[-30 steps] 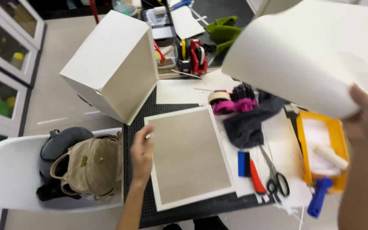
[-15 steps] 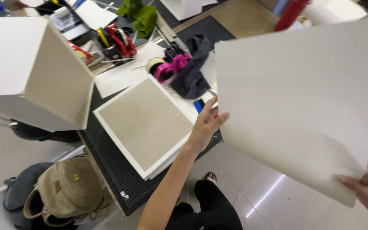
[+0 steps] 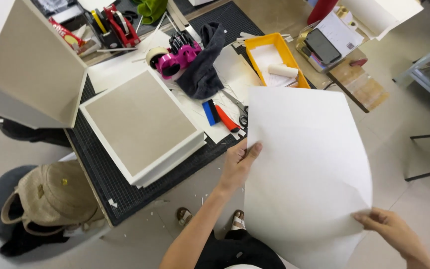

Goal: Applying a white finish to a box by painting it with a roller and then applying and smoothing an adhesive sheet.

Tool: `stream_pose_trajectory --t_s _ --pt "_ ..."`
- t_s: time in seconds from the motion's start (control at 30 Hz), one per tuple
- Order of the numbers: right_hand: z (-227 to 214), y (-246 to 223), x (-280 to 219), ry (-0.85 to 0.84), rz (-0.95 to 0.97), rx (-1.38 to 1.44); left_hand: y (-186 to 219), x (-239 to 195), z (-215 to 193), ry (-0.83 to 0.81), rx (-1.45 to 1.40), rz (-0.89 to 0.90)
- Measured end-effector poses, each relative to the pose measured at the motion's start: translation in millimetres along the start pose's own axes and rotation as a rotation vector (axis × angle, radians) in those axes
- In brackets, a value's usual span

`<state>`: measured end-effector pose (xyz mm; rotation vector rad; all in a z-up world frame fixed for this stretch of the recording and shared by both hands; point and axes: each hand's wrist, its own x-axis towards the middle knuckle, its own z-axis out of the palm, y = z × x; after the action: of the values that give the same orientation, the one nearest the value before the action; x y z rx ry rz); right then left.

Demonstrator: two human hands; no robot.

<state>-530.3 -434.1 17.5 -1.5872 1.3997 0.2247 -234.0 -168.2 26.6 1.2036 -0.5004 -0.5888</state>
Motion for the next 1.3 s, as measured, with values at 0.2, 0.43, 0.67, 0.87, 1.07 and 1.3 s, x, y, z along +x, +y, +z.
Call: stream_pose_trajectory --t_s 0.2,0.43,0.67,0.87,1.07,1.3 --pt "-15 -56 40 0.38 -0.683 0.058 2 -27 8 0.128 0.065 0.119" --pt "48 -190 15 0.206 -1.584 0.241 3 -63 6 0.248 0.423 0.489" --pt "136 -311 -91 -0.227 -1.991 -0.416 39 -106 -19 0.332 0.522 0.538" --pt "217 -366 -64 -0.365 -1.661 -0.472 49 -92 -79 0.633 0.326 0.277" --pt "284 -455 124 -0.263 -1.526 -0.526 10 -85 -125 0.839 0.221 0.23" --pt "408 -503 -3 -0.352 -1.769 -0.639 -24 -91 -139 1.159 0.115 0.005"
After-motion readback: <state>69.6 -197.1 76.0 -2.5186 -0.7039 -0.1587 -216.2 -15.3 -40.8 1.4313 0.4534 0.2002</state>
